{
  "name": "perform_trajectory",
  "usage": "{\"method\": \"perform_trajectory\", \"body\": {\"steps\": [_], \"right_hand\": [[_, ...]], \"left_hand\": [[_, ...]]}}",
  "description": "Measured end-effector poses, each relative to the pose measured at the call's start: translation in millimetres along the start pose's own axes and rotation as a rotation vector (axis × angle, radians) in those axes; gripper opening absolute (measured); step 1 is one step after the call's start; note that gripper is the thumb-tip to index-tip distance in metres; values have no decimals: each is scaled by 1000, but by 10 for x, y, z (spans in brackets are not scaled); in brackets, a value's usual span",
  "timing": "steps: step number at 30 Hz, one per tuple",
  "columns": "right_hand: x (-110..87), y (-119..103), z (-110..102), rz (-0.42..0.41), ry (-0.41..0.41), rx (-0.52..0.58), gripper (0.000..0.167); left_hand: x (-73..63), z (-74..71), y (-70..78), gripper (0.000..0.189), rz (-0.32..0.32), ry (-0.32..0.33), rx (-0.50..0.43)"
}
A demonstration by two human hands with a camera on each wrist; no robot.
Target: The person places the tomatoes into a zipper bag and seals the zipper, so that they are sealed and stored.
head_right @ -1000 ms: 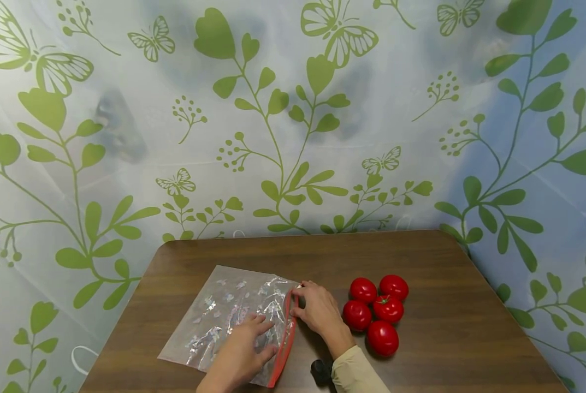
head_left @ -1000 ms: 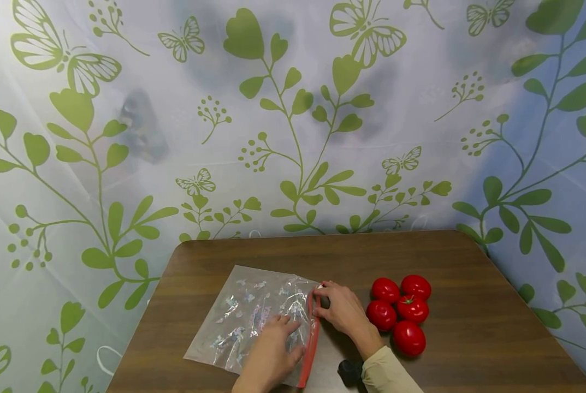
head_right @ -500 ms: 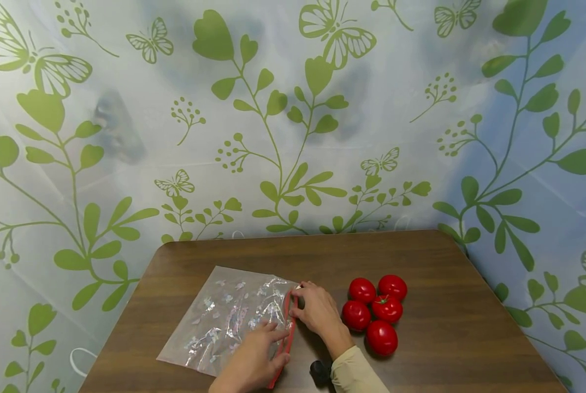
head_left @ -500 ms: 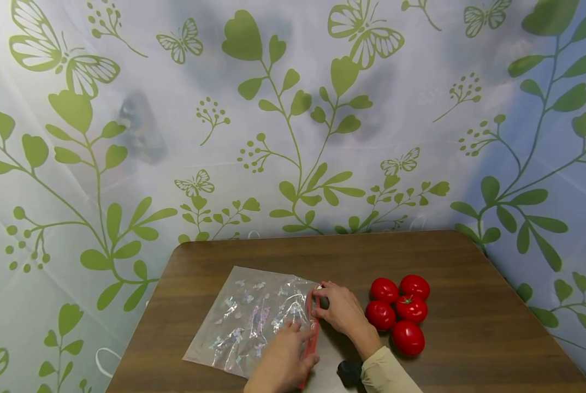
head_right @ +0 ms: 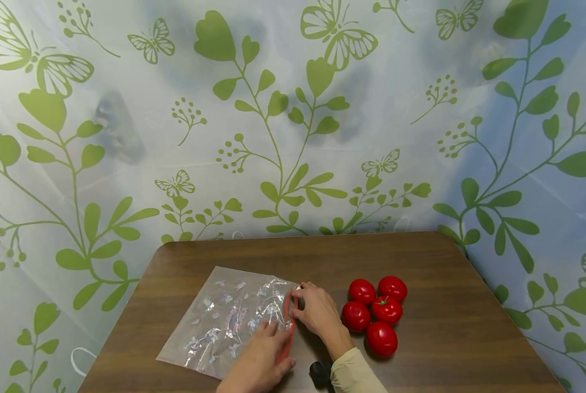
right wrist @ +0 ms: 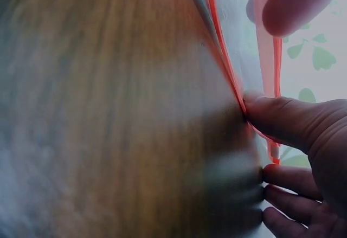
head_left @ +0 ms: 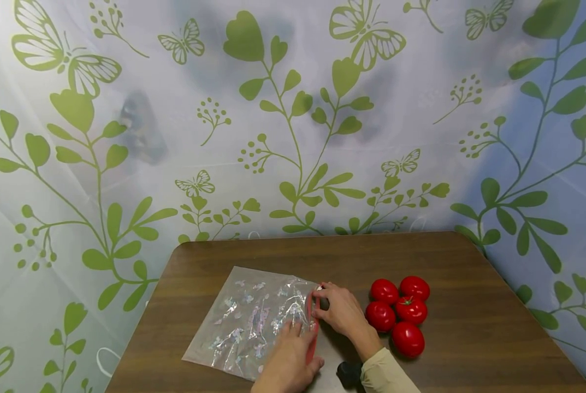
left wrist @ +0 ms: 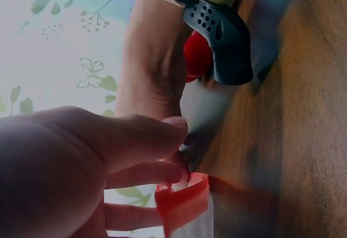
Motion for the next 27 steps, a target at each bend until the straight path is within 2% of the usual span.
{"method": "perform_trajectory", "body": {"steps": [5, 12, 16, 23, 25, 27], "right_hand": [[-9, 2, 13, 8, -9, -2, 45], [-9, 17, 23, 18, -16, 12, 47], [-9, 22, 22, 13, -6, 18, 46], [-9, 21, 20, 1, 10, 20, 45], [-11, 19, 16, 1, 11, 19, 45], [-16, 16, 9, 2, 12, 22, 45]], "left_hand": [[8, 18, -14, 60, 7, 30, 54], [27, -7, -27, 47, 66, 111, 129], [34, -27, -29, 45, 100, 145, 145], [34, -32, -54, 46, 132, 160, 157], [41, 2, -104, 47, 154, 183, 147], [53, 52, -176, 51, 150, 191, 122]]}}
Point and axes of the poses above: each hand's wrist, its own x-axis towards the middle knuckle, its own z-axis out of the palm, y = z × x, the point moved 7 cm from there along x, towards the middle knuckle, and after that the axes turned 14 degrees about -x, right-handed, at the moved point
